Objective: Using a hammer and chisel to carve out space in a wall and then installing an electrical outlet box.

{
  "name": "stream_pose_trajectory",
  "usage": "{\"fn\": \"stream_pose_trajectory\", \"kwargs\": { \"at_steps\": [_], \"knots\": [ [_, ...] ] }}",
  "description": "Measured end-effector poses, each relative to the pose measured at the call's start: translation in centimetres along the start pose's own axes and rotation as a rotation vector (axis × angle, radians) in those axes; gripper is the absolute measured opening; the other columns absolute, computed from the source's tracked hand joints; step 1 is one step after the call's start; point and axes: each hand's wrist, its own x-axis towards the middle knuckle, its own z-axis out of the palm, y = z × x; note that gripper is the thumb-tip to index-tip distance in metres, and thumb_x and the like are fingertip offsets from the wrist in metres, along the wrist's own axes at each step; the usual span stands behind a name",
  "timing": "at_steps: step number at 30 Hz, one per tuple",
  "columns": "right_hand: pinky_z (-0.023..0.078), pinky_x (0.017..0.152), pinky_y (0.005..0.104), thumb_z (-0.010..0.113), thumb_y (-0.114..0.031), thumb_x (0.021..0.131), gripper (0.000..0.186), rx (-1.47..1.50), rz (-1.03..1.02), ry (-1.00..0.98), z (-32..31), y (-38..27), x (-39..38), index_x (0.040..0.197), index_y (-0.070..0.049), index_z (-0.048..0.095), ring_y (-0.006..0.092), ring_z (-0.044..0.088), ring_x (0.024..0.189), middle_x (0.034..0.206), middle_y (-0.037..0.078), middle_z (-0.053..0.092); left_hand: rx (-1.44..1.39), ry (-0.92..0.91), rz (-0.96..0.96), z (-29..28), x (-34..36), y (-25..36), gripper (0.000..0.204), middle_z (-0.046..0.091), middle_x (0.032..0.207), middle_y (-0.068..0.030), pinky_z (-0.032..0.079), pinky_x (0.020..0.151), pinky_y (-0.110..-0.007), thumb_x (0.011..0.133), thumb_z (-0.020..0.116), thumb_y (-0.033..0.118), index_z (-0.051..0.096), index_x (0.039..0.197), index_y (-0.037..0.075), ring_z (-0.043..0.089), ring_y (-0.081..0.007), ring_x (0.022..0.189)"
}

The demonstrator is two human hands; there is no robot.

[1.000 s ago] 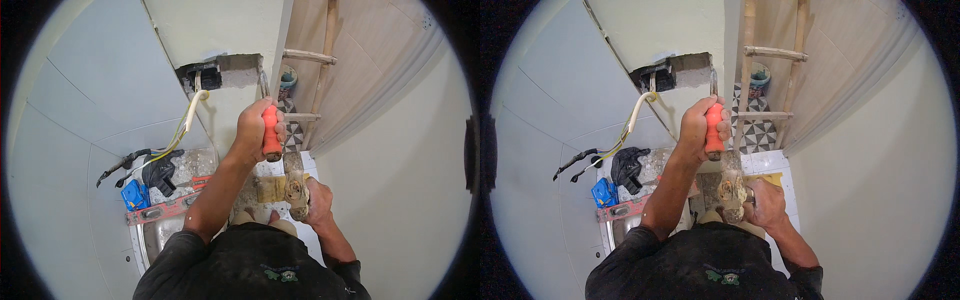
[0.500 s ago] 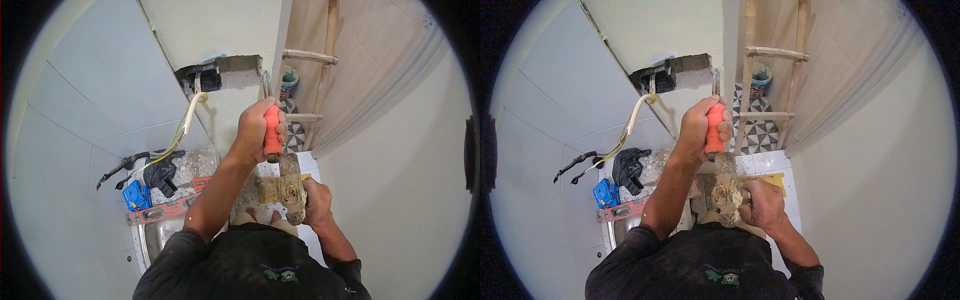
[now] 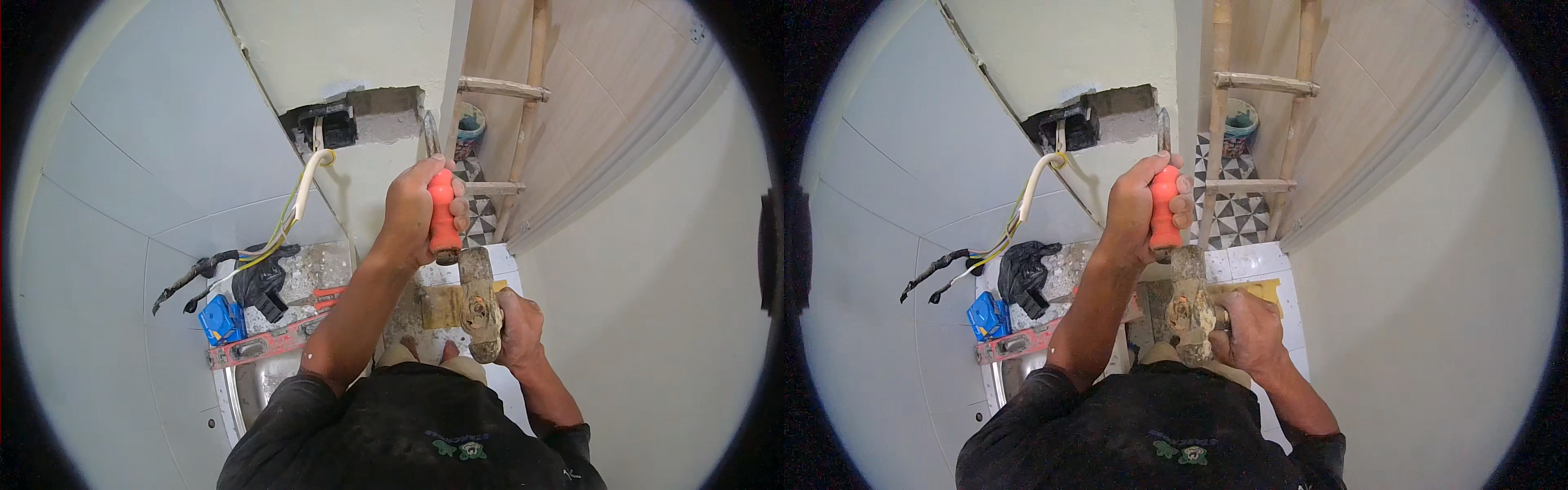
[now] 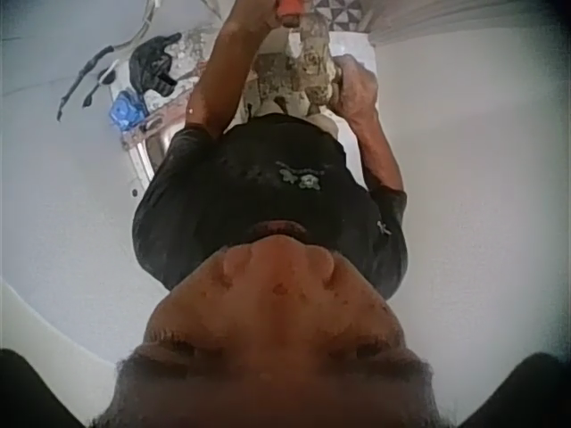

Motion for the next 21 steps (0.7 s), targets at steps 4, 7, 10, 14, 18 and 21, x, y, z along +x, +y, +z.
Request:
{"fn": "stream_pose_trajectory", "kwargs": {
  "at_steps": [4,7,10,14,18,21],
  "knots": [
    [0.048,0.055,0.0382,0.064,-0.010,0.056,0.036,0.009,-0.003,0.006,0.0,0.1,-0.1,0.090,0.001,0.054,0.0319,0.057,0.059,0.069,0.015,0.054,0.000,0.020,0.007,0.3,0.0,-0.2,0.018,0.049,0.070,-0.0072,0.043,0.042,-0.030,0.090,0.046,0.022,0.042,0.096,0.005,0.047,-0.0144,0.050],
    [0.048,0.055,0.0382,0.064,-0.009,0.056,0.036,-0.013,-0.002,0.010,0.0,0.2,-0.3,0.090,0.001,0.054,0.0322,0.057,0.059,0.070,0.015,0.054,0.000,0.033,0.021,0.5,0.0,-0.4,0.018,0.049,0.070,-0.0072,0.043,0.042,-0.030,0.090,0.046,0.022,0.041,0.097,0.005,0.047,-0.0145,0.050],
    [0.048,0.055,0.0382,0.064,-0.009,0.057,0.035,-0.011,-0.001,0.011,-0.1,0.1,-0.1,0.089,0.001,0.054,0.0326,0.057,0.060,0.070,0.015,0.054,0.005,0.036,0.032,0.5,0.0,-0.5,0.019,0.048,0.070,-0.0072,0.044,0.042,-0.030,0.090,0.046,0.022,0.041,0.097,0.005,0.048,-0.0146,0.050],
    [0.048,0.055,0.0387,0.064,-0.009,0.057,0.035,-0.012,0.011,0.007,-0.2,0.2,0.0,0.089,0.001,0.054,0.0329,0.057,0.060,0.070,0.015,0.054,-0.017,0.036,0.032,0.6,0.0,-0.5,0.019,0.048,0.070,-0.0074,0.043,0.042,-0.030,0.090,0.046,0.021,0.041,0.097,0.005,0.048,-0.0145,0.050],
    [0.045,0.050,0.0378,0.067,-0.010,0.055,0.033,0.018,-0.059,0.048,-0.8,0.0,0.1,0.084,-0.001,0.054,0.0308,0.054,0.056,0.067,0.013,0.052,-0.034,0.049,0.044,0.8,0.1,-0.8,0.019,0.048,0.071,-0.0074,0.043,0.042,-0.030,0.089,0.046,0.021,0.041,0.097,0.005,0.048,-0.0142,0.051],
    [0.043,0.046,0.0366,0.069,-0.012,0.054,0.032,0.064,-0.216,0.089,-1.0,0.6,0.4,0.081,-0.002,0.054,0.0287,0.052,0.052,0.065,0.012,0.050,-0.064,0.075,0.021,0.9,0.1,-0.7,0.019,0.048,0.071,-0.0076,0.043,0.042,-0.030,0.089,0.047,0.021,0.042,0.097,0.005,0.048,-0.0141,0.052]
  ]
}}
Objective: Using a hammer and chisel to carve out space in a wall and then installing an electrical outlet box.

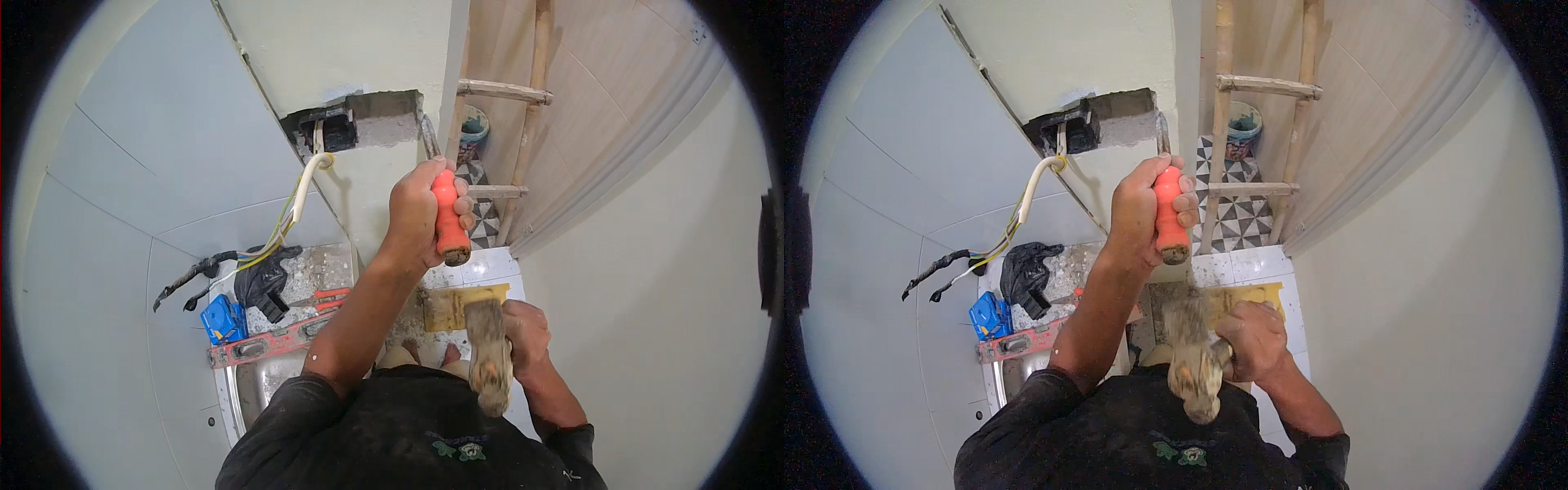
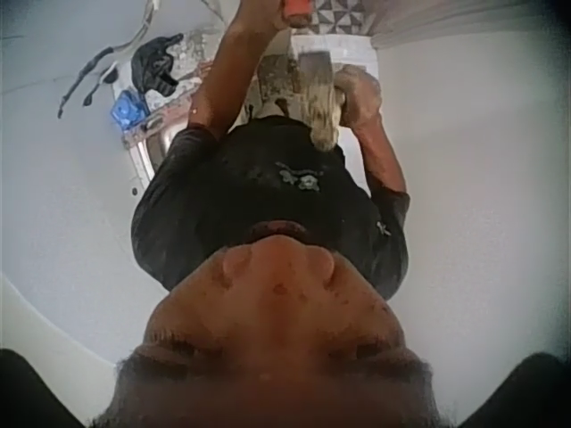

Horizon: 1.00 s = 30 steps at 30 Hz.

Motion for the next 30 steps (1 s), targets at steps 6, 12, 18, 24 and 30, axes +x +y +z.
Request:
{"fn": "stream_pose_trajectory", "kwargs": {
  "at_steps": [6,12,18,24,30],
  "knots": [
    [0.043,0.046,0.0362,0.070,-0.013,0.055,0.033,0.003,0.057,-0.050,0.6,-0.4,-0.2,0.081,-0.002,0.053,0.0280,0.053,0.052,0.062,0.010,0.049,-0.019,-0.011,-0.031,0.3,-0.3,0.6,0.017,0.049,0.073,-0.0075,0.041,0.041,-0.025,0.091,0.046,0.020,0.043,0.098,0.005,0.046,-0.0116,0.050],
    [0.044,0.046,0.0368,0.072,-0.015,0.059,0.032,-0.059,-0.026,-0.052,1.4,0.1,-0.2,0.080,-0.003,0.052,0.0270,0.052,0.051,0.060,0.008,0.047,-0.036,-0.003,-0.071,0.5,-0.2,1.0,0.015,0.049,0.072,-0.0075,0.041,0.040,-0.025,0.090,0.046,0.019,0.043,0.095,0.005,0.046,-0.0121,0.051],
    [0.040,0.043,0.0394,0.070,-0.019,0.067,0.025,0.003,-0.111,0.026,1.1,-0.2,-0.3,0.075,-0.005,0.050,0.0332,0.051,0.047,0.061,0.014,0.052,-0.055,-0.030,-0.071,0.3,0.1,0.9,0.014,0.049,0.070,-0.0074,0.040,0.040,-0.025,0.089,0.046,0.018,0.043,0.093,0.005,0.046,-0.0130,0.051],
    [0.044,0.047,0.0385,0.068,-0.013,0.056,0.033,-0.081,0.096,-0.080,2.0,0.4,-0.8,0.085,-0.003,0.056,0.0297,0.054,0.052,0.062,0.012,0.050,-0.110,-0.055,-0.099,-3.1,3.1,2.6,0.015,0.048,0.068,-0.0066,0.042,0.041,-0.028,0.088,0.047,0.019,0.044,0.089,0.005,0.046,-0.0132,0.048],
    [0.046,0.049,0.0376,0.064,-0.008,0.056,0.032,-0.027,0.072,-0.043,1.8,-0.8,-1.4,0.086,0.000,0.057,0.0294,0.054,0.052,0.065,0.012,0.053,0.009,-0.163,-0.083,-1.8,-0.7,1.5,0.017,0.050,0.070,-0.0071,0.042,0.040,-0.027,0.090,0.047,0.021,0.044,0.093,0.005,0.047,-0.0137,0.050]
  ]
}}
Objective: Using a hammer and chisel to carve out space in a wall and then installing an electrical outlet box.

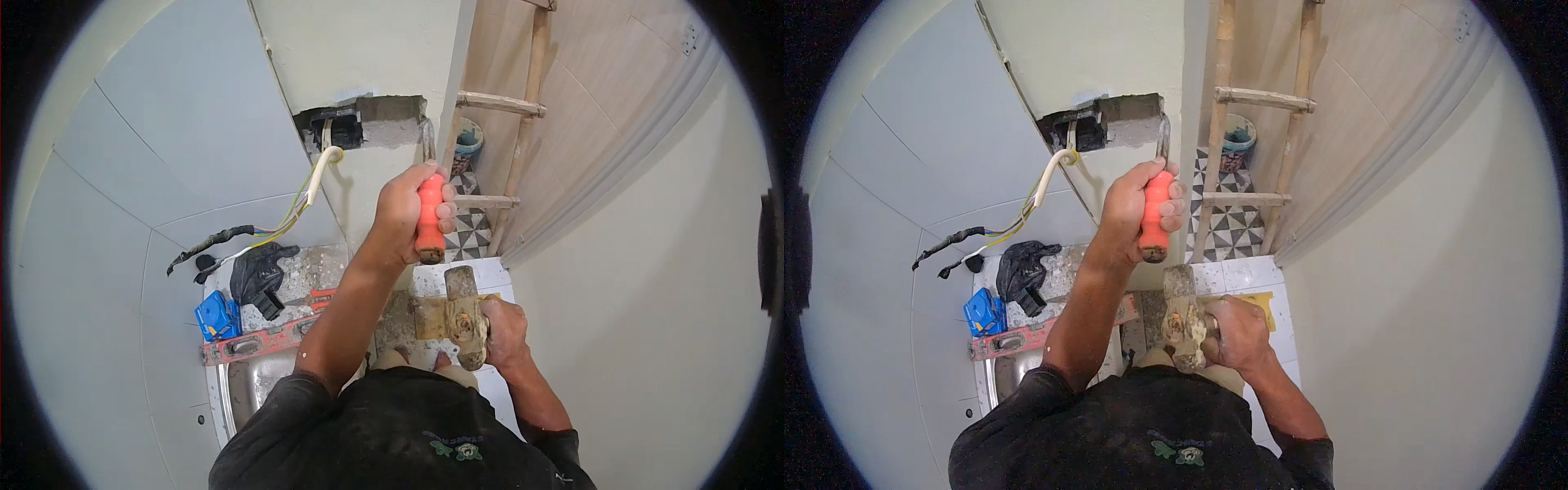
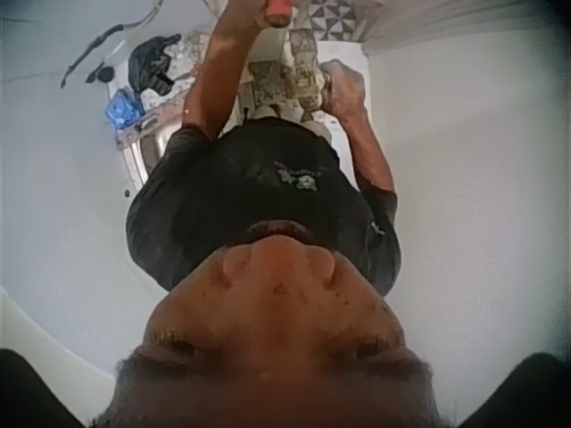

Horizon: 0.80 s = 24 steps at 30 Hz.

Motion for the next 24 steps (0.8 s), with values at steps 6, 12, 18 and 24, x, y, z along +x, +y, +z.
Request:
{"fn": "stream_pose_trajectory", "kwargs": {
  "at_steps": [6,12,18,24],
  "knots": [
    [0.047,0.051,0.0371,0.061,-0.005,0.057,0.029,0.030,0.044,0.006,-0.1,0.0,0.5,0.085,-0.001,0.057,0.0294,0.057,0.057,0.068,0.012,0.056,0.005,0.064,0.028,1.4,0.5,0.5,0.018,0.050,0.070,-0.0075,0.043,0.040,-0.028,0.090,0.048,0.022,0.044,0.094,0.005,0.047,-0.0139,0.050],
    [0.047,0.051,0.0370,0.061,-0.007,0.057,0.028,-0.022,0.028,0.019,-0.2,0.4,0.2,0.084,0.000,0.056,0.0297,0.056,0.055,0.066,0.013,0.054,-0.006,0.057,0.014,1.6,0.9,0.6,0.018,0.049,0.070,-0.0082,0.043,0.040,-0.028,0.089,0.047,0.021,0.043,0.094,0.005,0.047,-0.0141,0.050],
    [0.045,0.049,0.0371,0.065,-0.011,0.060,0.027,0.001,0.010,0.017,-0.9,0.1,1.2,0.083,0.000,0.056,0.0290,0.053,0.052,0.065,0.013,0.053,-0.107,0.071,0.020,2.2,1.3,0.3,0.017,0.048,0.069,-0.0081,0.043,0.040,-0.029,0.089,0.047,0.021,0.042,0.092,0.005,0.047,-0.0144,0.050],
    [0.045,0.046,0.0337,0.066,-0.018,0.072,0.024,-0.062,-0.155,0.141,-2.1,-1.4,3.0,0.075,0.000,0.051,0.0279,0.057,0.052,0.067,0.015,0.056,-0.130,0.119,0.011,3.3,1.0,0.1,0.015,0.048,0.070,-0.0076,0.042,0.041,-0.030,0.088,0.047,0.020,0.041,0.092,0.007,0.046,-0.0144,0.050]
  ]
}}
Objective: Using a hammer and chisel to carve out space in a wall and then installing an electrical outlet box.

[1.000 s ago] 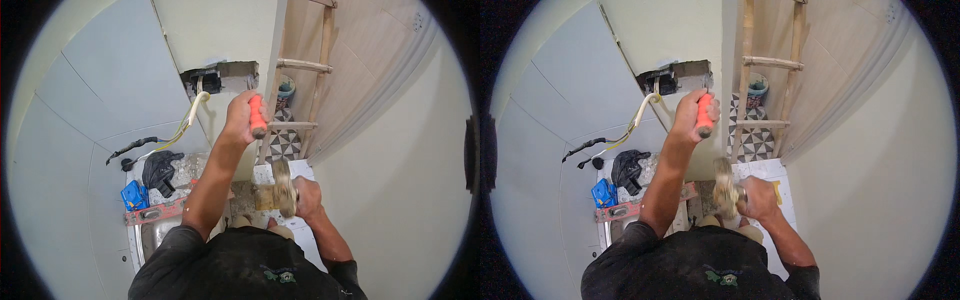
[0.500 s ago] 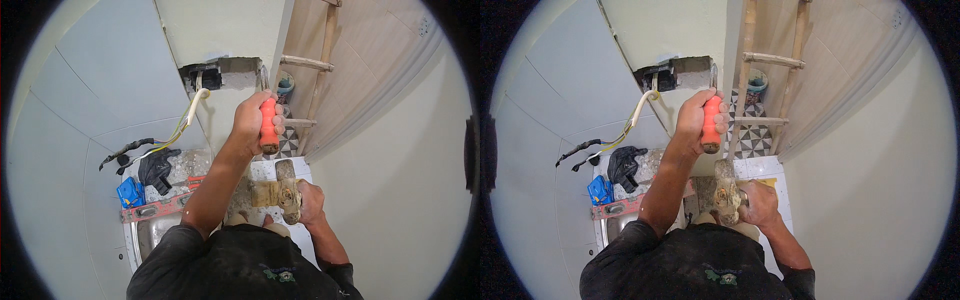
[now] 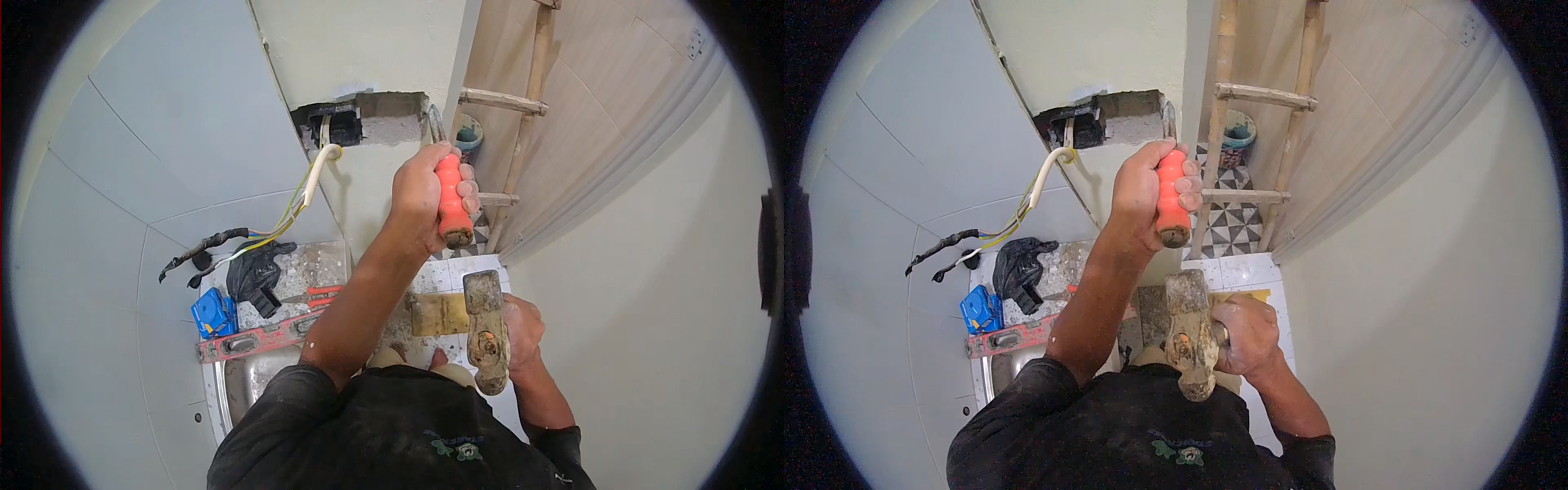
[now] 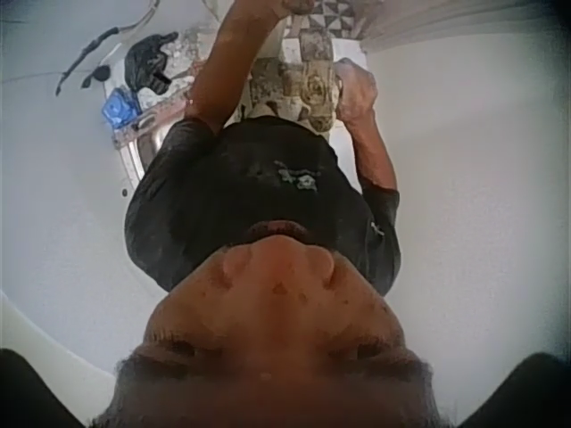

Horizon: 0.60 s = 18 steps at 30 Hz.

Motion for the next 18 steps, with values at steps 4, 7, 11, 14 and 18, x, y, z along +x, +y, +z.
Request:
{"fn": "stream_pose_trajectory", "kwargs": {
  "at_steps": [4,7,11,14,18],
  "knots": [
    [0.046,0.047,0.0331,0.065,-0.017,0.073,0.024,0.027,0.090,-0.010,0.2,0.4,-1.0,0.070,0.000,0.048,0.0277,0.058,0.053,0.069,0.016,0.058,0.003,-0.004,0.009,-0.3,0.1,-0.2,0.015,0.048,0.070,-0.0074,0.042,0.041,-0.030,0.088,0.047,0.021,0.041,0.092,0.007,0.046,-0.0143,0.050],
    [0.045,0.046,0.0329,0.064,-0.016,0.073,0.024,0.051,0.116,-0.002,0.3,0.5,-1.0,0.069,0.000,0.048,0.0270,0.056,0.050,0.066,0.015,0.056,0.022,-0.010,0.019,-0.5,0.2,-0.2,0.016,0.048,0.070,-0.0073,0.042,0.041,-0.030,0.088,0.047,0.021,0.041,0.092,0.007,0.046,-0.0143,0.049],
    [0.040,0.042,0.0332,0.064,-0.015,0.074,0.024,0.056,0.086,-0.006,0.4,1.0,-0.9,0.068,0.000,0.046,0.0252,0.050,0.044,0.058,0.012,0.048,0.014,-0.022,0.023,-0.4,0.2,-0.2,0.016,0.047,0.071,-0.0075,0.043,0.041,-0.030,0.088,0.047,0.021,0.041,0.092,0.007,0.045,-0.0142,0.050],
    [0.045,0.047,0.0361,0.073,-0.016,0.062,0.029,0.110,0.075,-0.007,0.2,0.9,-1.0,0.079,-0.001,0.056,0.0267,0.055,0.052,0.061,0.010,0.052,0.009,-0.020,0.026,-0.3,0.3,-0.2,0.015,0.047,0.071,-0.0078,0.043,0.041,-0.029,0.088,0.047,0.021,0.041,0.091,0.007,0.046,-0.0143,0.050],
    [0.044,0.046,0.0367,0.074,-0.016,0.059,0.031,0.013,-0.005,-0.085,0.4,1.7,-1.5,0.079,-0.001,0.055,0.0252,0.055,0.052,0.062,0.010,0.052,-0.010,-0.029,0.001,-0.2,0.4,0.1,0.014,0.048,0.071,-0.0080,0.043,0.041,-0.029,0.088,0.046,0.020,0.041,0.091,0.006,0.046,-0.0144,0.049]
  ]
}}
